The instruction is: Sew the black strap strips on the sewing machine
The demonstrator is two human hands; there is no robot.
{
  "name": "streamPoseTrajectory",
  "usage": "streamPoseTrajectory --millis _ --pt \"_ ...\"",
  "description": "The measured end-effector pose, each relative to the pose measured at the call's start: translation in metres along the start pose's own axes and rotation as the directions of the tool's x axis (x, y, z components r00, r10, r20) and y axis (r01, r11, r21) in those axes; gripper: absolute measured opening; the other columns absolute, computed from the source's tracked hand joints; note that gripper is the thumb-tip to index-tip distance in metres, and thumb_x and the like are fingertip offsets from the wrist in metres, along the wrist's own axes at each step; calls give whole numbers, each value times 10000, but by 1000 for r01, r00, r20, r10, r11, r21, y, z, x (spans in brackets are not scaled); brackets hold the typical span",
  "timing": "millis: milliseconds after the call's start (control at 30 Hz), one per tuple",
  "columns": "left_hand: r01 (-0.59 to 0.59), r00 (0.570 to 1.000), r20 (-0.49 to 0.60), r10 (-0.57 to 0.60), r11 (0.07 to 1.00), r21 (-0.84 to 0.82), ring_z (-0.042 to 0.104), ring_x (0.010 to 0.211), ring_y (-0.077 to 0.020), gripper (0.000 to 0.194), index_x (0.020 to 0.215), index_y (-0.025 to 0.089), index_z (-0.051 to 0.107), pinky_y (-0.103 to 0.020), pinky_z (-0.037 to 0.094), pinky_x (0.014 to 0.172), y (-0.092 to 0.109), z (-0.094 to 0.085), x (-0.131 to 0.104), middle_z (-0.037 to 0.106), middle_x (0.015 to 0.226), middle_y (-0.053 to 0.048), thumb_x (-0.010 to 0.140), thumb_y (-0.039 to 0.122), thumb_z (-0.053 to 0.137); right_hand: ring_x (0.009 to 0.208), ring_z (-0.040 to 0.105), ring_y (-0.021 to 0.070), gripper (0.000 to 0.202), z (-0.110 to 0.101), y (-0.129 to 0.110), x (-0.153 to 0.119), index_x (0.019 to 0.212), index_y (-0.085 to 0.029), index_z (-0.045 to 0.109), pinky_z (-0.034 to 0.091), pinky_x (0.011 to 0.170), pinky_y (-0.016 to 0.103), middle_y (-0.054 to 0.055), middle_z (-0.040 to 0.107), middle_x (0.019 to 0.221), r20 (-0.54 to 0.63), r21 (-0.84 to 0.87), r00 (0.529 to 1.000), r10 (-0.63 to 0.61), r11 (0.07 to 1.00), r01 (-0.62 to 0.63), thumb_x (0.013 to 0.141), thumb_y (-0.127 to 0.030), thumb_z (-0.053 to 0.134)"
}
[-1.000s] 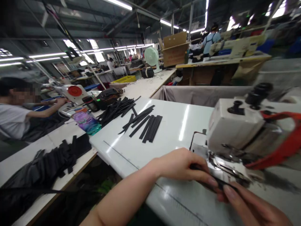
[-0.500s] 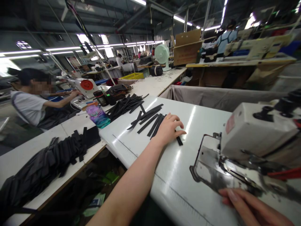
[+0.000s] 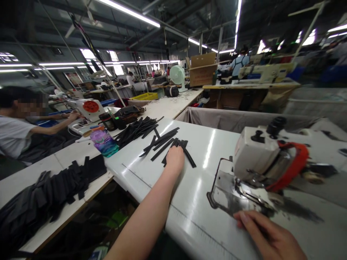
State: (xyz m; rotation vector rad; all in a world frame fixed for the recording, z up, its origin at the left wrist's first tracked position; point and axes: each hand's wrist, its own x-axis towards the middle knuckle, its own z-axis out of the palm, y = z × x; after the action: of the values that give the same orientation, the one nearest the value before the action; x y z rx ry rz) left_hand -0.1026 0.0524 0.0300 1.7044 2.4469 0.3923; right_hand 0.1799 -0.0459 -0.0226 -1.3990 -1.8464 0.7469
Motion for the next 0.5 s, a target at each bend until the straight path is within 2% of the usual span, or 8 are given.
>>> streamPoseTrajectory --millis 67,167,233,300,333,400,500 --pt "-13 1000 16 13 1000 0 618 1023 -272 351 1056 37 659 -334 482 865 -1 0 1 656 1034 -213 918 15 338 711 720 268 319 -1 -13 1 786 -312 758 610 630 312 42 747 774 45 -47 996 -80 995 82 801 -579 584" --pt "-41 999 12 41 999 -9 598 1061 -286 334 1054 32 661 -348 472 894 -4 1 3 641 1063 -226 899 17 366 721 702 202 286 2 -48 4 825 -281 732 586 641 255 15 731 796 214 -59 954 -209 972 226 886 -486 541" --pt "-79 997 5 79 997 -24 566 1117 -288 321 1071 48 661 -350 458 927 -5 3 4 610 1139 -223 891 30 395 742 683 186 294 10 -76 12 828 -270 712 569 644 256 18 714 813 287 -37 915 -284 951 306 932 -438 494" --pt "-134 991 10 135 990 -50 562 1129 -262 313 1094 91 661 -330 443 955 -6 5 4 604 1167 -184 892 49 425 808 672 199 280 25 -96 26 881 -256 703 565 706 299 41 707 882 307 -39 886 -348 925 377 952 -389 467" --pt "-159 987 17 160 985 -66 570 1120 -246 301 1099 115 661 -318 438 963 -5 7 4 611 1159 -161 896 67 444 887 665 210 261 35 -101 35 947 -249 700 560 769 327 56 703 954 300 -57 878 -372 912 406 956 -344 457" --pt "-186 981 33 190 978 -96 594 1095 -233 258 1111 140 653 -304 442 956 -4 9 4 628 1139 -139 895 127 512 1084 609 243 283 56 -101 55 1072 -230 683 501 948 417 93 672 1124 202 -144 883 -424 879 455 953 -269 430" --pt "-171 981 70 182 976 -138 639 1031 -251 281 1101 111 642 -302 475 891 -3 11 4 669 1070 -157 836 206 638 1215 531 276 346 84 -85 82 1212 -188 631 444 1029 483 129 580 1319 153 -296 891 -427 841 453 921 -231 449"
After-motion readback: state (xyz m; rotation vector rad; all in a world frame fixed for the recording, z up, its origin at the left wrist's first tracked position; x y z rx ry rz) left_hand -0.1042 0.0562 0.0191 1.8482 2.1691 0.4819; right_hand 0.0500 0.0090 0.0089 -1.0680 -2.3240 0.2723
